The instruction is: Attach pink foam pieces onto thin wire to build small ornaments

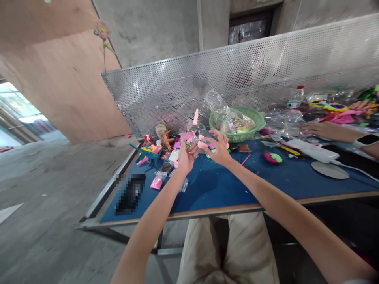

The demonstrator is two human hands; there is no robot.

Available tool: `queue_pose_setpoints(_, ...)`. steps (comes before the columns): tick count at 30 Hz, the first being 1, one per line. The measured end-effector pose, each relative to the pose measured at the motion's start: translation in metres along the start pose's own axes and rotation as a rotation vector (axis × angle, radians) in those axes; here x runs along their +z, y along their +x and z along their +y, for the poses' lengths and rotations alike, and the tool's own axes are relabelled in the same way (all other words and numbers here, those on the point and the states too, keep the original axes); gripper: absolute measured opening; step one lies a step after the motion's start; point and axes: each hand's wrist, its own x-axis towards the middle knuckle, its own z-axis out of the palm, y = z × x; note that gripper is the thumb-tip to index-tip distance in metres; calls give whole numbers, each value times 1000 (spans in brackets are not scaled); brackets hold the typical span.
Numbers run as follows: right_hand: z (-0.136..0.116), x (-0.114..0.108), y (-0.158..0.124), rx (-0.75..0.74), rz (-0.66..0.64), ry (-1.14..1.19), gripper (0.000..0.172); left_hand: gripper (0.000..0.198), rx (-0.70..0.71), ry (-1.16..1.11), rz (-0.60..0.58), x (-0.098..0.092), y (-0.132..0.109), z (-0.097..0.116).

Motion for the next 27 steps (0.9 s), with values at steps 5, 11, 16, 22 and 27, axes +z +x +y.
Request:
queue_pose_setpoints(5,12,-2,4,-3,-67,189,47,44,9,-54,59,-1,2,4)
queue_pose_setpoints(11,11,0,4,83,-106,323,36,36,53,-60,-12,3,-3,2)
queue_pose_setpoints(16,8,-7,6,45,-73,382,35,36,32,-6,-90,4,-6,2)
queue_pose_setpoints(22,10,-11,7,-47,-29,403,31,25,-6,-21,-68,4,-4,2)
queue_pose_setpoints(27,11,-8,7,32,-23,477,33,31,14,-13,-110,1,-3,0)
